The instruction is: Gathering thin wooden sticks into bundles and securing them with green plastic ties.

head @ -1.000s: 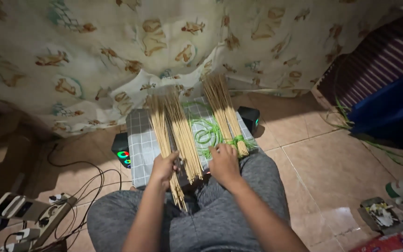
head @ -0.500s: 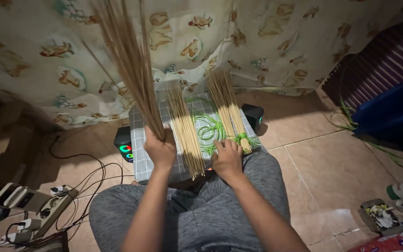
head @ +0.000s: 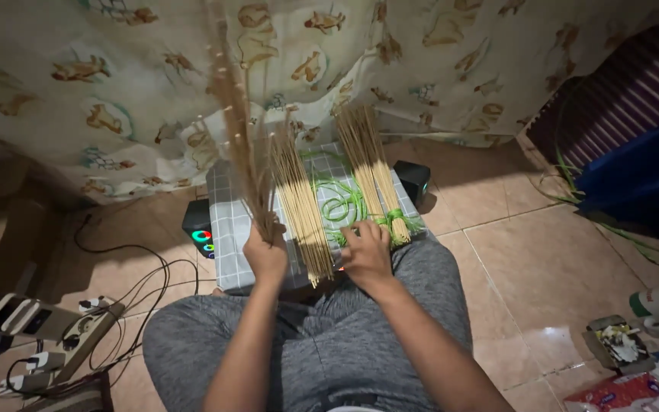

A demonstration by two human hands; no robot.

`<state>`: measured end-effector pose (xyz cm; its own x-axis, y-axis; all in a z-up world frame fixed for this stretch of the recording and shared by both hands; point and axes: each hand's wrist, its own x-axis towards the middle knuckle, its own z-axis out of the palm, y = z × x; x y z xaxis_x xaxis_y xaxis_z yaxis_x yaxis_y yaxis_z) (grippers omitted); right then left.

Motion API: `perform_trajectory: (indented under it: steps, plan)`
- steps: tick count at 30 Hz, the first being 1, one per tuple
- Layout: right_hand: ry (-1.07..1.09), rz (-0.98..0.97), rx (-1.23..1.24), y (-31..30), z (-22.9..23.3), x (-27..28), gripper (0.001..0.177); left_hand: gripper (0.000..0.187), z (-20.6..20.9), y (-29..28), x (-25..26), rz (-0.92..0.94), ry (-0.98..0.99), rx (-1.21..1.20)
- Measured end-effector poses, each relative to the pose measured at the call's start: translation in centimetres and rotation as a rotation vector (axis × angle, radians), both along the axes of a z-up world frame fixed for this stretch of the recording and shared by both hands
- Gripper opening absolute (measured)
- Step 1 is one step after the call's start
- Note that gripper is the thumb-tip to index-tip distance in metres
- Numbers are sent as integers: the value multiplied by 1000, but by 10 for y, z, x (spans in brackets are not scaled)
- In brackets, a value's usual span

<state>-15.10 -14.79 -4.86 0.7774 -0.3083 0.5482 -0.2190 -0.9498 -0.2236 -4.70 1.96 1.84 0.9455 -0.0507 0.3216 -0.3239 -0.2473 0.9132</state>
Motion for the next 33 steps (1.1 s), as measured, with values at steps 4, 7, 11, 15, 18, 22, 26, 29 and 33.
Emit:
perform_trajectory:
  steps: [4,7,11,15,18,22,26,29,33]
  plan:
    - [259,-55,116,6,23,-4,33,12,3,0,9,-104,116,2]
    - [243,-58,131,2,19,0,27,15,-1,-1,17,-130,194,20]
    - [119,-28,91,-22,-1,28,10,15,3,1,14,-160,260,20]
    - [308,-136,-66,-66,-44,79,17,16,-5,1,22,-209,249,18]
    - [337,-56,3,-51,-4,79,32,16,-9,4,25,-245,263,18]
    - [290,110,425,-36,84,55,22,17,12,4,29,-289,321,1]
    - [169,29,150,-91,47,82,17,14,16,7,31,-307,388,-13]
    - [49,92,514,-84,104,69,19,14,23,8,30,-337,404,-57]
    - [-60,203,744,-79,143,65,18,14,65,-1,9,-334,419,-165]
